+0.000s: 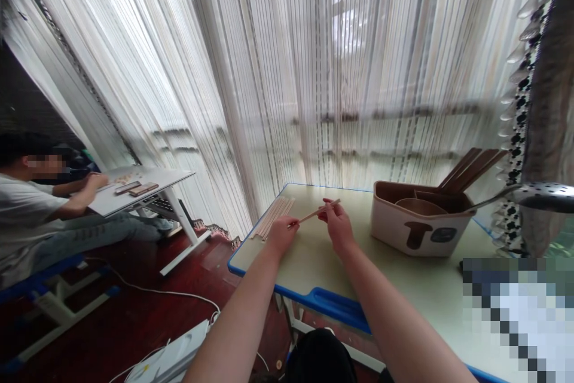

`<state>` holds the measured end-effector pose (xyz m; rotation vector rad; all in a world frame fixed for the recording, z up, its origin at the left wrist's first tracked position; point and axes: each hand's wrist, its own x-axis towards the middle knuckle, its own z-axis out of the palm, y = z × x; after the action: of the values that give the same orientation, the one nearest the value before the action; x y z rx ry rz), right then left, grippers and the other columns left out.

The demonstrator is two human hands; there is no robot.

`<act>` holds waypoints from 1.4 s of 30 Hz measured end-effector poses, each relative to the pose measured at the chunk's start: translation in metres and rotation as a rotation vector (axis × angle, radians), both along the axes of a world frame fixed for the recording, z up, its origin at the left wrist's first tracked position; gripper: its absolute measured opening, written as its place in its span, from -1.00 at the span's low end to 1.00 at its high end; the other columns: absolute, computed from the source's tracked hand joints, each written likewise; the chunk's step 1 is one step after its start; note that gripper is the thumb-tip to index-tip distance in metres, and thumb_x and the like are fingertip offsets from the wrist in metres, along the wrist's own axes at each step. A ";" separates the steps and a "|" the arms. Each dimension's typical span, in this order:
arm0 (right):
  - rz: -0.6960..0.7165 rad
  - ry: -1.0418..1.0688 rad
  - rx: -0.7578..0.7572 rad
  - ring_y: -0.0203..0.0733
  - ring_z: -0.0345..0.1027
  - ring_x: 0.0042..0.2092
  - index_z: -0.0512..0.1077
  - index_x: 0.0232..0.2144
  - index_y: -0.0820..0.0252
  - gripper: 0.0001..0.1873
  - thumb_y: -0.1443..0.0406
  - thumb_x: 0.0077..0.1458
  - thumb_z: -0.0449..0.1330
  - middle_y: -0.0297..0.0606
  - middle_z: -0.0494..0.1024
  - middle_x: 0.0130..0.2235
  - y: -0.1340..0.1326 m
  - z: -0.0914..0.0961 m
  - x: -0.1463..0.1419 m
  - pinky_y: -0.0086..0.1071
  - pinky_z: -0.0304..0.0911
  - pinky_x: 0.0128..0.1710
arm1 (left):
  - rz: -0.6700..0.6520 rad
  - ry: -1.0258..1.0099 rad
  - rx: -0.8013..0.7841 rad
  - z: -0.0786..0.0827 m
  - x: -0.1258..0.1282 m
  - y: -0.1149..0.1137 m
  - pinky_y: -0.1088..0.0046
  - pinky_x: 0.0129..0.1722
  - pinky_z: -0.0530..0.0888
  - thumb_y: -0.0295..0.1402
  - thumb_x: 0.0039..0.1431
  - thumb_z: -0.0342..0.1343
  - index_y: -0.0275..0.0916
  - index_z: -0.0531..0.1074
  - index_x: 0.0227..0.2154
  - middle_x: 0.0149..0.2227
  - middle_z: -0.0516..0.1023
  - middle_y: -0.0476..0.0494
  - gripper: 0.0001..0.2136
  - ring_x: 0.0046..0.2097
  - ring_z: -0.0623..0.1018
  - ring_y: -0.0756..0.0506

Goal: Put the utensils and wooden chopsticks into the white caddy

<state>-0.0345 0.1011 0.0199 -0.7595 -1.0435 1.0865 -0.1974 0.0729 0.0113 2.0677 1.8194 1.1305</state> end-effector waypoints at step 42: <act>0.028 0.334 -0.331 -0.40 0.39 -0.48 0.39 -0.46 0.20 -0.85 0.36 -0.15 0.29 -0.39 0.48 -0.52 0.013 -0.003 0.019 -0.56 0.38 -0.43 | 0.129 -0.246 0.110 -0.005 -0.004 0.004 0.51 -0.43 0.32 -0.28 0.09 -0.05 -0.29 0.42 -0.46 -0.53 0.50 -0.10 -0.79 -0.48 0.46 0.00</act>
<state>-0.0154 0.1139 0.0173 -0.7915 -0.5996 1.3756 -0.2015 0.0769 0.0060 1.7901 1.8283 1.4766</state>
